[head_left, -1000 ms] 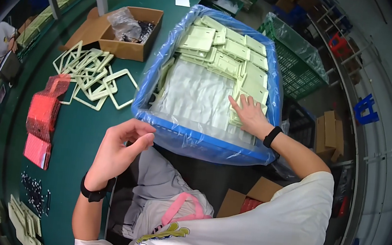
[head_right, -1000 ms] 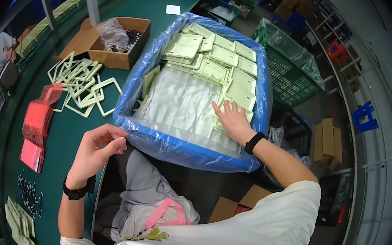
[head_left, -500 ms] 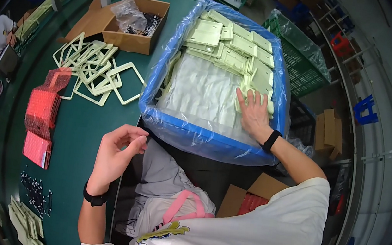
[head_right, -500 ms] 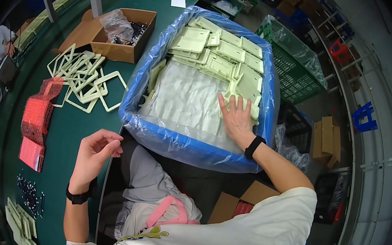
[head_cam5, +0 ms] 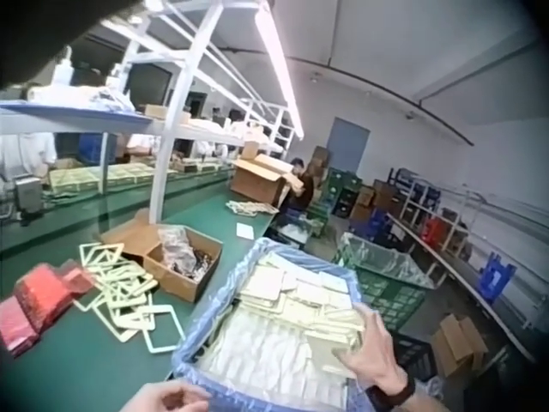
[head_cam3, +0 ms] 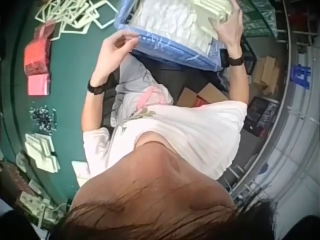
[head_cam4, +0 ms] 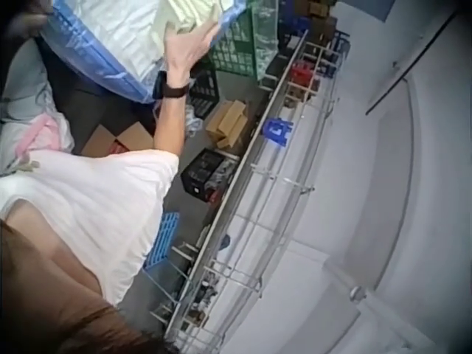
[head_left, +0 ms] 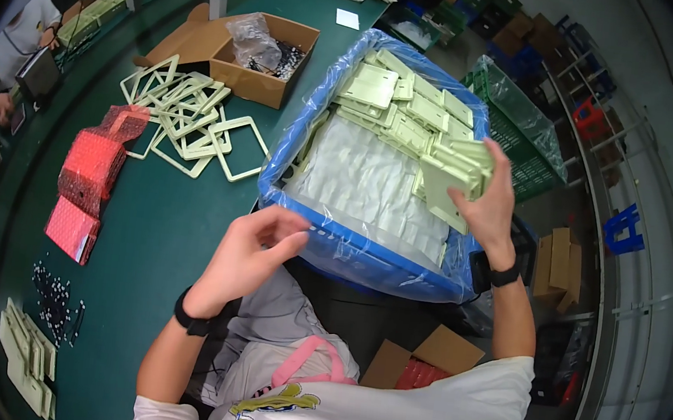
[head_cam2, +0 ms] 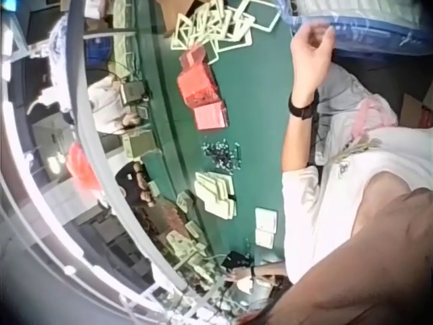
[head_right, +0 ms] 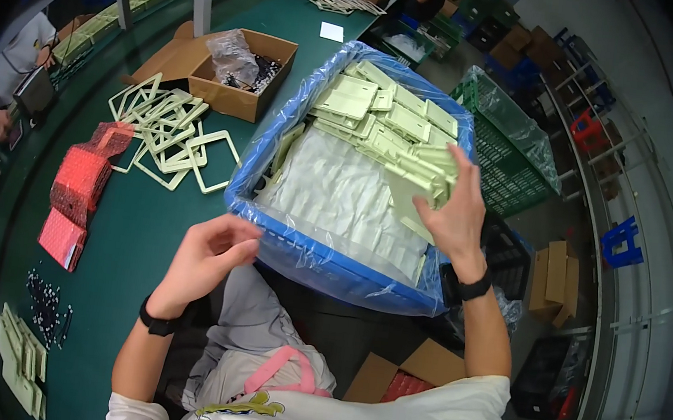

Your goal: The person picks up two white panels and places them into two green frames, inserts a black wire into each panel, and snaps a green cover onto each frame before repeating the process.

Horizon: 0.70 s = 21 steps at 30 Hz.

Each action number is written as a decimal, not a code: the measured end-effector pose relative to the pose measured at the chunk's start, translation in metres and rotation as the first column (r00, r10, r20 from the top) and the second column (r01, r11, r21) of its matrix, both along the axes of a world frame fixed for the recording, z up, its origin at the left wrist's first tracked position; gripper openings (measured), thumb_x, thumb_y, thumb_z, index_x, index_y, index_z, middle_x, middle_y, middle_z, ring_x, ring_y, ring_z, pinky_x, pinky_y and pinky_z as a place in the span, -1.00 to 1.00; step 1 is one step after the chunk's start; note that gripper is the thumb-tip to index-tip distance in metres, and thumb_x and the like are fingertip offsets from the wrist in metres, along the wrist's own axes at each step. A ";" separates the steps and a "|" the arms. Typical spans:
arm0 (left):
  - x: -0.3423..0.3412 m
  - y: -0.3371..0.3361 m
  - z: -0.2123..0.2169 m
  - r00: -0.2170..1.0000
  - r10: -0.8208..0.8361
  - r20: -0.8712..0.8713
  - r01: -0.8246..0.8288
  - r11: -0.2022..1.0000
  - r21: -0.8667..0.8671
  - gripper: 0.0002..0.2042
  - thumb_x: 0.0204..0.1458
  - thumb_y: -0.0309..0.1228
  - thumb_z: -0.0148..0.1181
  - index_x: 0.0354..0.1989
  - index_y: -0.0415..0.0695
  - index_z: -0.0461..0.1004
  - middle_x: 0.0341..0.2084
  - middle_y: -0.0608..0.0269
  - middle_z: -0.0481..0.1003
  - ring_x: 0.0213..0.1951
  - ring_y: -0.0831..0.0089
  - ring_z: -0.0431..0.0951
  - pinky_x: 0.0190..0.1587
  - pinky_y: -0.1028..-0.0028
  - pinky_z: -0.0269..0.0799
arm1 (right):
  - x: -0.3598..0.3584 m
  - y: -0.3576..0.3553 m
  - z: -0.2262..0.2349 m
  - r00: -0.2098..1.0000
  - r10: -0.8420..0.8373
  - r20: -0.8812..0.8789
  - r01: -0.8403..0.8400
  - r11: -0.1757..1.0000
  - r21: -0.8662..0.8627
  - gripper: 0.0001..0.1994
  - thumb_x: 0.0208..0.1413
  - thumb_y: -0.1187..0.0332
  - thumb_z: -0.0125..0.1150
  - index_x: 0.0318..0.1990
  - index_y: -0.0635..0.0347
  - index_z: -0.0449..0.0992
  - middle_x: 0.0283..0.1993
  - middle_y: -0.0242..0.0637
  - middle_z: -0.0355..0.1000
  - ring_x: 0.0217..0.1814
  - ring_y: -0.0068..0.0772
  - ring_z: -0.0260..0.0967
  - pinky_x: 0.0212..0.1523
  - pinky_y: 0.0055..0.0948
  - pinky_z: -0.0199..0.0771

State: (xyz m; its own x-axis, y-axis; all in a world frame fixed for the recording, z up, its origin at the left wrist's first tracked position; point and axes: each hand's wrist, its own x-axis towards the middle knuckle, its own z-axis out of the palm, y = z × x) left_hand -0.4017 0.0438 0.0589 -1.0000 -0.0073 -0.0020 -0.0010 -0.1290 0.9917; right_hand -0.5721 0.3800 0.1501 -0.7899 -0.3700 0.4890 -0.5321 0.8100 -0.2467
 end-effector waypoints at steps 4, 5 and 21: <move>-0.015 0.014 0.013 0.954 0.098 -0.283 -0.143 0.979 -0.142 -0.12 0.04 -0.18 0.56 0.47 -0.25 0.20 0.36 -0.04 0.32 0.38 0.21 0.33 0.37 0.28 0.31 | 0.023 -0.051 0.025 0.929 0.369 0.036 -0.304 0.813 -0.497 0.04 -0.17 0.31 0.61 0.51 0.19 0.12 0.36 -0.09 0.31 0.36 -0.11 0.36 0.38 -0.21 0.37; -0.013 0.017 0.022 0.949 0.107 -0.297 -0.160 0.974 -0.161 0.01 -0.02 -0.13 0.60 0.54 -0.19 0.09 0.40 0.02 0.29 0.43 0.21 0.26 0.46 0.14 0.18 | 0.042 -0.070 0.027 0.868 0.483 0.118 -0.308 0.708 -0.635 0.09 -0.19 0.27 0.62 0.53 0.22 0.08 0.37 -0.08 0.29 0.38 -0.09 0.34 0.41 -0.20 0.34; 0.414 -0.155 0.074 0.406 0.914 0.000 -0.880 0.391 0.269 -0.44 0.20 -0.32 0.36 0.32 -0.29 0.38 0.10 0.04 0.59 0.03 0.24 0.69 0.11 0.24 0.66 | 0.253 -0.360 -0.104 -0.334 0.844 0.420 -0.466 0.240 -0.852 -0.15 0.20 0.19 0.46 0.55 0.18 0.10 0.37 -0.03 0.34 0.24 -0.25 0.43 0.22 -0.27 0.47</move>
